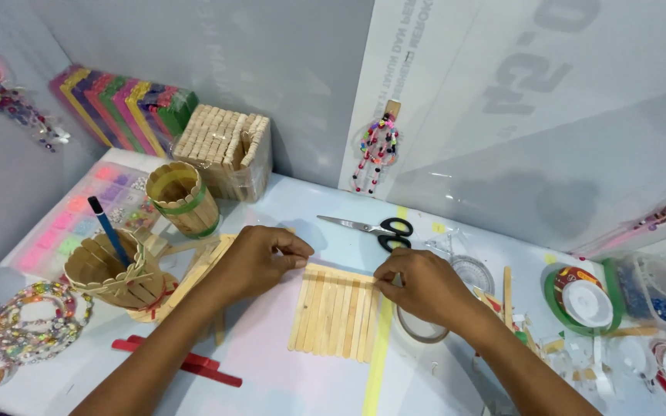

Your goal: Building a structure by arranging and gluing popsicle sticks on a workspace.

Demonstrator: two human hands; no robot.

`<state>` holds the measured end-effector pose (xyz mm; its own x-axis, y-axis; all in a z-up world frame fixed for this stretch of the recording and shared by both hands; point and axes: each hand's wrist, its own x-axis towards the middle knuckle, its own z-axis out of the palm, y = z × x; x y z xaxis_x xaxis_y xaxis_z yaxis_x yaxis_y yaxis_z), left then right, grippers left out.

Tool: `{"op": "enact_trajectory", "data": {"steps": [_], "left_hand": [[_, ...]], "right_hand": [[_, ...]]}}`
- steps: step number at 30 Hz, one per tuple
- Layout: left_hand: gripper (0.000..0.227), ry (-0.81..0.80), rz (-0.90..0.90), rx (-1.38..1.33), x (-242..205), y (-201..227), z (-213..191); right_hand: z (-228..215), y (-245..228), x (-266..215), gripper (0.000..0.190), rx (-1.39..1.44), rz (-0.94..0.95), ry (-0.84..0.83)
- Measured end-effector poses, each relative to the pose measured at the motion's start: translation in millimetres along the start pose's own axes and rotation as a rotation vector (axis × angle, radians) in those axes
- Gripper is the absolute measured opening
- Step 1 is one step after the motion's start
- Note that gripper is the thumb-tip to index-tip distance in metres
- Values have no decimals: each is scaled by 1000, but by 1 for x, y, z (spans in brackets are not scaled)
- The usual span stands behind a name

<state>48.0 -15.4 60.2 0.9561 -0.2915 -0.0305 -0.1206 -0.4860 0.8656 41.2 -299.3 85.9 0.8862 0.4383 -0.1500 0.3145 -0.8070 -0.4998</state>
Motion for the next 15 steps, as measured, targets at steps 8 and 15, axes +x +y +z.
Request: {"op": "enact_trajectory", "data": {"steps": [8,15], "left_hand": [[17,-11,-11,-3,3,-13,10],[17,-3,19,0,1,-8,7]], "right_hand": [[-3,0,2,16,61,28,-58],[-4,3,4,15,122,-9,-34]]}}
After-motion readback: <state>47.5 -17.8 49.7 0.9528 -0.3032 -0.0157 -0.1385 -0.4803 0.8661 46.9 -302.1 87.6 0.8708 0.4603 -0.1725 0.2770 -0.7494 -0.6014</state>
